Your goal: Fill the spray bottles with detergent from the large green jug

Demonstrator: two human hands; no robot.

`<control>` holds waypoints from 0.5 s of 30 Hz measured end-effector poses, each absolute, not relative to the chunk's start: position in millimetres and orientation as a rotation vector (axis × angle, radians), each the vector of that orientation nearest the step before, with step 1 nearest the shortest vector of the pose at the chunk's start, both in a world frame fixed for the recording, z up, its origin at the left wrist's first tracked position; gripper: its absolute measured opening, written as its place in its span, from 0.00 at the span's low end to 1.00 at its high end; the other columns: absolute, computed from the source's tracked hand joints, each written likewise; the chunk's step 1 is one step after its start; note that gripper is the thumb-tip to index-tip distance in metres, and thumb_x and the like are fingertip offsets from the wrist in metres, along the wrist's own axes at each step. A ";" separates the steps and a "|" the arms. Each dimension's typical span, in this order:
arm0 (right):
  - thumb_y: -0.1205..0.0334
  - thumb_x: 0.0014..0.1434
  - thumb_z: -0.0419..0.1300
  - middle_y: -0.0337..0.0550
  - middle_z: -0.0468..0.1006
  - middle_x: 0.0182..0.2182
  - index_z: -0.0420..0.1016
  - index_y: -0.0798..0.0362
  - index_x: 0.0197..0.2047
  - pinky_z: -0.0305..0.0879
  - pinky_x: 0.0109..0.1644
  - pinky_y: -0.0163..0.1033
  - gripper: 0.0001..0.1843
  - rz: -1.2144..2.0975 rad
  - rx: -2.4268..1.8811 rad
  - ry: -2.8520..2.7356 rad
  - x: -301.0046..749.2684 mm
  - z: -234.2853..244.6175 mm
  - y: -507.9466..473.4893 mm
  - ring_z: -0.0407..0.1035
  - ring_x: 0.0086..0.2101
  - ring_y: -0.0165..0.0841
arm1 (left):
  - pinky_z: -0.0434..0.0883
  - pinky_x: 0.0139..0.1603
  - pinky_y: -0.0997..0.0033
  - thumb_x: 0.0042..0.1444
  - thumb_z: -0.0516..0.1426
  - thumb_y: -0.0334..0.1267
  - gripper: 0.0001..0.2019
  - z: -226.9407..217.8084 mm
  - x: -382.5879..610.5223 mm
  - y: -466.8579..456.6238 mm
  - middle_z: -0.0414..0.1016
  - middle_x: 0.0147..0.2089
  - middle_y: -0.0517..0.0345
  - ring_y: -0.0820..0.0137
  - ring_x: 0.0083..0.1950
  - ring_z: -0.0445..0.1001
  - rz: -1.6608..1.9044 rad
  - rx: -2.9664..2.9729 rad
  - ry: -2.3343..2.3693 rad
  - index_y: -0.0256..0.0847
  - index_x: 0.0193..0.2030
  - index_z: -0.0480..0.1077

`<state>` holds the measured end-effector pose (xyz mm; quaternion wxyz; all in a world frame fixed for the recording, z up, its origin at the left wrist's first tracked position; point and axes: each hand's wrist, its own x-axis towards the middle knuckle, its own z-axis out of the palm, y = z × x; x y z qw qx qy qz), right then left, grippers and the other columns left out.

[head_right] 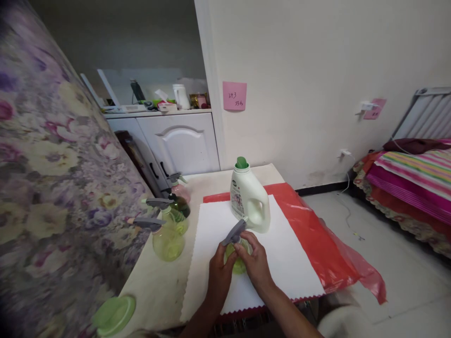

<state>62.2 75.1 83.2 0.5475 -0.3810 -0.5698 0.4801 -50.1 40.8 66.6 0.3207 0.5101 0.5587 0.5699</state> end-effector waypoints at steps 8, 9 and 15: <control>0.55 0.49 0.67 0.42 0.79 0.36 0.74 0.53 0.38 0.66 0.49 0.44 0.14 1.111 -0.985 -1.151 49.3 67.2 73.8 0.71 0.41 0.41 | 0.65 0.58 0.57 0.54 0.57 0.41 0.17 60.6 -52.4 43.4 0.76 0.52 0.49 0.57 0.55 0.72 1.528 1.306 1.477 0.40 0.50 0.70; 0.55 0.49 0.67 0.42 0.79 0.36 0.74 0.53 0.38 0.66 0.48 0.44 0.15 1.113 -0.988 -1.123 46.3 65.2 73.1 0.72 0.40 0.40 | 0.64 0.60 0.57 0.54 0.57 0.42 0.18 60.0 -52.6 43.4 0.75 0.54 0.48 0.57 0.57 0.71 1.532 1.279 1.473 0.39 0.51 0.70; 0.55 0.47 0.68 0.47 0.81 0.37 0.76 0.55 0.42 0.70 0.45 0.45 0.20 1.161 -0.921 -1.080 39.7 67.8 74.3 0.74 0.38 0.42 | 0.59 0.65 0.57 0.54 0.58 0.49 0.25 64.7 -54.6 37.0 0.68 0.62 0.46 0.55 0.65 0.63 1.521 1.112 1.346 0.39 0.55 0.68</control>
